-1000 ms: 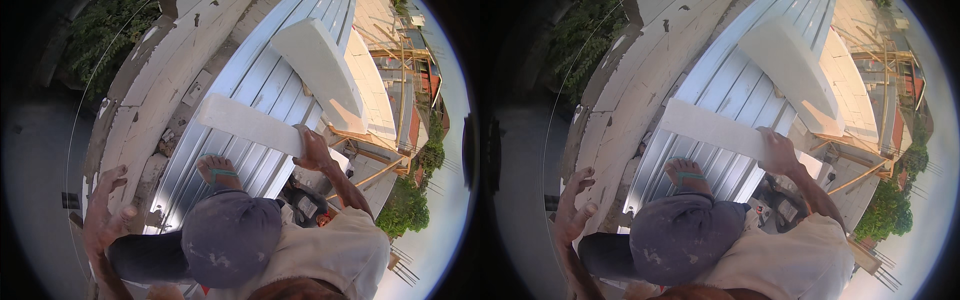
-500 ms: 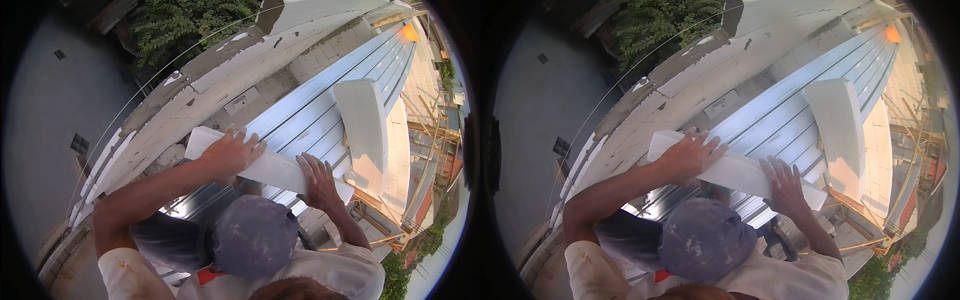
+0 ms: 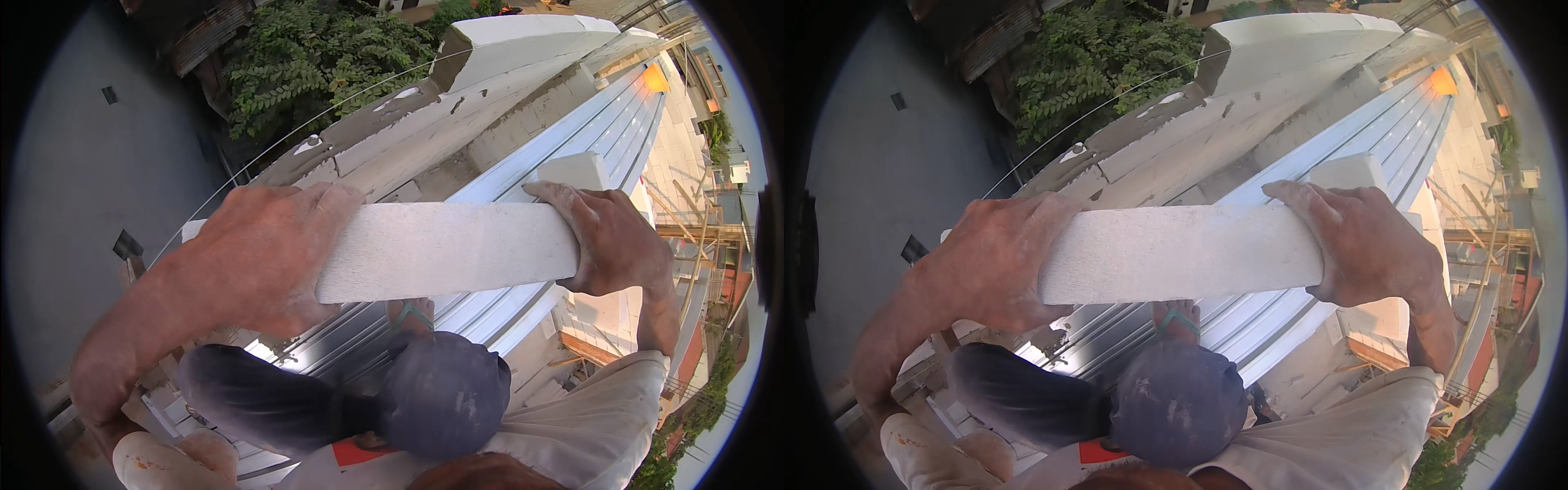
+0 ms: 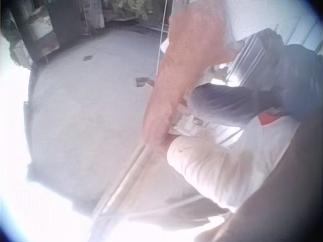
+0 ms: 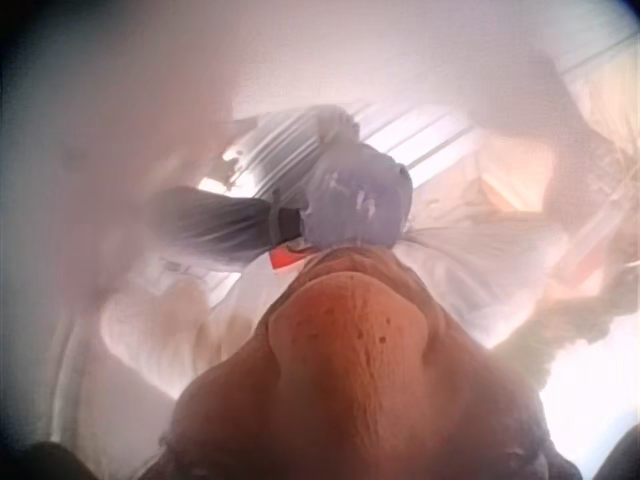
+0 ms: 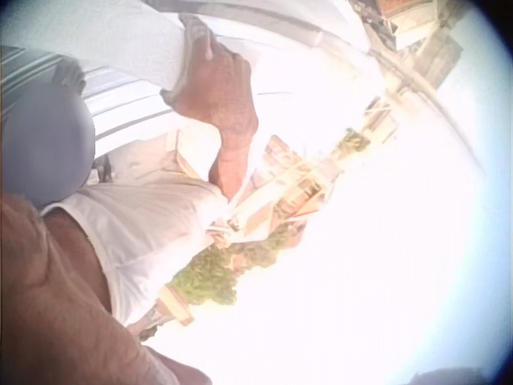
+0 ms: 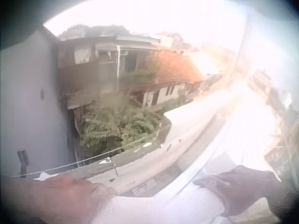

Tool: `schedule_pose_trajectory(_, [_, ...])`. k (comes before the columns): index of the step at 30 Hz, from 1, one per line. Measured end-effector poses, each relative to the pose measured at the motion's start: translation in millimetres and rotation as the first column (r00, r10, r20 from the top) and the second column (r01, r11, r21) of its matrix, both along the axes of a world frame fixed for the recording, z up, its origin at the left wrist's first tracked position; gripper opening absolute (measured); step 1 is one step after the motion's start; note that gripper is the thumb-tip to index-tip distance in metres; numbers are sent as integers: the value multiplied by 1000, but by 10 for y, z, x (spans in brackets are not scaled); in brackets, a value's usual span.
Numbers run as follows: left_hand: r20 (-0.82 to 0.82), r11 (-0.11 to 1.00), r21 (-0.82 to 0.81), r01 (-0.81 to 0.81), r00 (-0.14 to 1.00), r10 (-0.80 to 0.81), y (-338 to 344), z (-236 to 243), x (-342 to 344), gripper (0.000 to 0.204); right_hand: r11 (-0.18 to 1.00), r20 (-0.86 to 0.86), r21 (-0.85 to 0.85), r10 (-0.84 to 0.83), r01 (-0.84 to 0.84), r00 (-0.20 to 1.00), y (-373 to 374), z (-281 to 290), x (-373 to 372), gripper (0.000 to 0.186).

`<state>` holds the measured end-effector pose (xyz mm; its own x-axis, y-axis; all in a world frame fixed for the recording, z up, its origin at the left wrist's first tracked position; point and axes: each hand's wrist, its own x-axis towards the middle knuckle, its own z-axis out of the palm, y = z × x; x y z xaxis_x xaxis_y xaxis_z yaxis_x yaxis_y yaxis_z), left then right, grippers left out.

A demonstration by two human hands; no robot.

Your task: The person installs white rectangular tiles onto a curved wall section on a rooftop. They apply cement mortar from a bucket using a trowel, position the tiles, and tap them into place with a hammer. The person also uses a tape measure to check dimensions and a string line for alignment.

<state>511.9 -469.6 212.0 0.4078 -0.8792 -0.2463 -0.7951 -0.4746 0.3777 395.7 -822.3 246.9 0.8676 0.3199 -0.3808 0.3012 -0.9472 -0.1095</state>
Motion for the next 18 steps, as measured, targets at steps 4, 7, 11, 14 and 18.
schedule_pose_trajectory(4, [301, 952, -237, -196, 917, 264, 549, 720, 44, 107, 979, 235, 15, 192, -201, 953, 311, 783, 652, 98])
schedule_pose_trajectory(7, [573, 909, -215, -356, 708, 413, 1091, 984, 205, 121, 939, 339, 17, 317, -343, 885, 432, 1040, 1129, 99])
schedule_pose_trajectory(11, [637, 800, -225, -556, 537, 552, 1518, 979, 394, 122, 838, 375, 46, 490, -543, 787, 899, 953, 1974, 99])
schedule_pose_trajectory(14, [526, 801, -261, -538, 617, 586, 1334, 725, 776, 127, 830, 347, 49, 508, -556, 788, 852, 931, 2294, 100])
schedule_pose_trajectory(18, [354, 776, -195, -599, 695, 625, 1205, 238, 1011, 118, 820, 231, 118, 526, -560, 819, 931, 320, 2784, 98])
